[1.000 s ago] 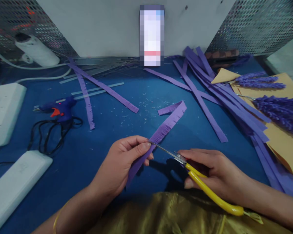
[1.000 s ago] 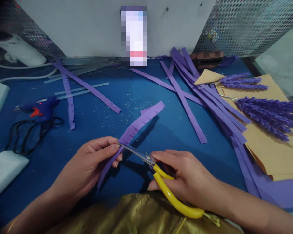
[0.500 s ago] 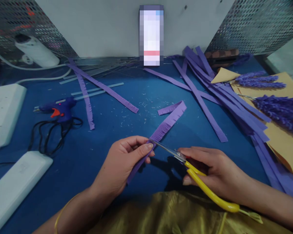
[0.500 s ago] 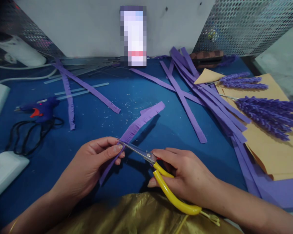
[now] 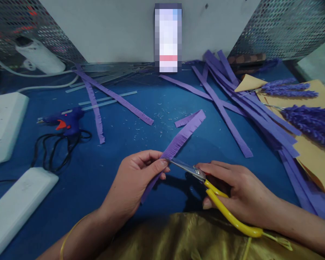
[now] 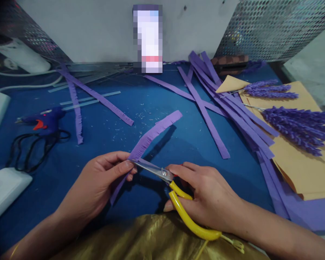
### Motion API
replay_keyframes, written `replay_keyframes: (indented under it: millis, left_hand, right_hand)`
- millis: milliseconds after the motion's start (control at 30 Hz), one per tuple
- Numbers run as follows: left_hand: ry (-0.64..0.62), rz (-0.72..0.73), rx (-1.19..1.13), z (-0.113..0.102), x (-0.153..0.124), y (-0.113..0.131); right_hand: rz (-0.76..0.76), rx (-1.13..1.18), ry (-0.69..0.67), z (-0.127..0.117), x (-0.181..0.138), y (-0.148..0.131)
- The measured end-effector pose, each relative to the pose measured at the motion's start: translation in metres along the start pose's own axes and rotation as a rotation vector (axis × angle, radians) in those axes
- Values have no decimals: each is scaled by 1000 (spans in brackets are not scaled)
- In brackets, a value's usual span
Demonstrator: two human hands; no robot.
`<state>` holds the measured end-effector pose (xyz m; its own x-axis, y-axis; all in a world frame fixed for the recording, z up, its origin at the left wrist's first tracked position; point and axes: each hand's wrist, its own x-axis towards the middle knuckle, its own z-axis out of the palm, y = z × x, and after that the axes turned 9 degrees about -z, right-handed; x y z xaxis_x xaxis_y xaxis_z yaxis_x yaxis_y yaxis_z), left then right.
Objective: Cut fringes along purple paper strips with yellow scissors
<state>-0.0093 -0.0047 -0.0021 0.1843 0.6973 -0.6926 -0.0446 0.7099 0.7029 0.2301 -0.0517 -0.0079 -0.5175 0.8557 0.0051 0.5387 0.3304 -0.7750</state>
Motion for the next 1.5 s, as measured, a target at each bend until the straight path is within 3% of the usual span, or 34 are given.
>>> replay_keyframes:
  millis: [733,967,1500]
  left_hand:
    - [-5,-26,-44,0,0,0]
    - [20,5,31,3,-1,-1]
    - [-24,9,18,0,0,-1]
  right_hand:
    - [-104,15,7,-1,-3,0]
    - [-42,-1,9,1,0,-1]
    - [-54,45,-1,1,-3,2]
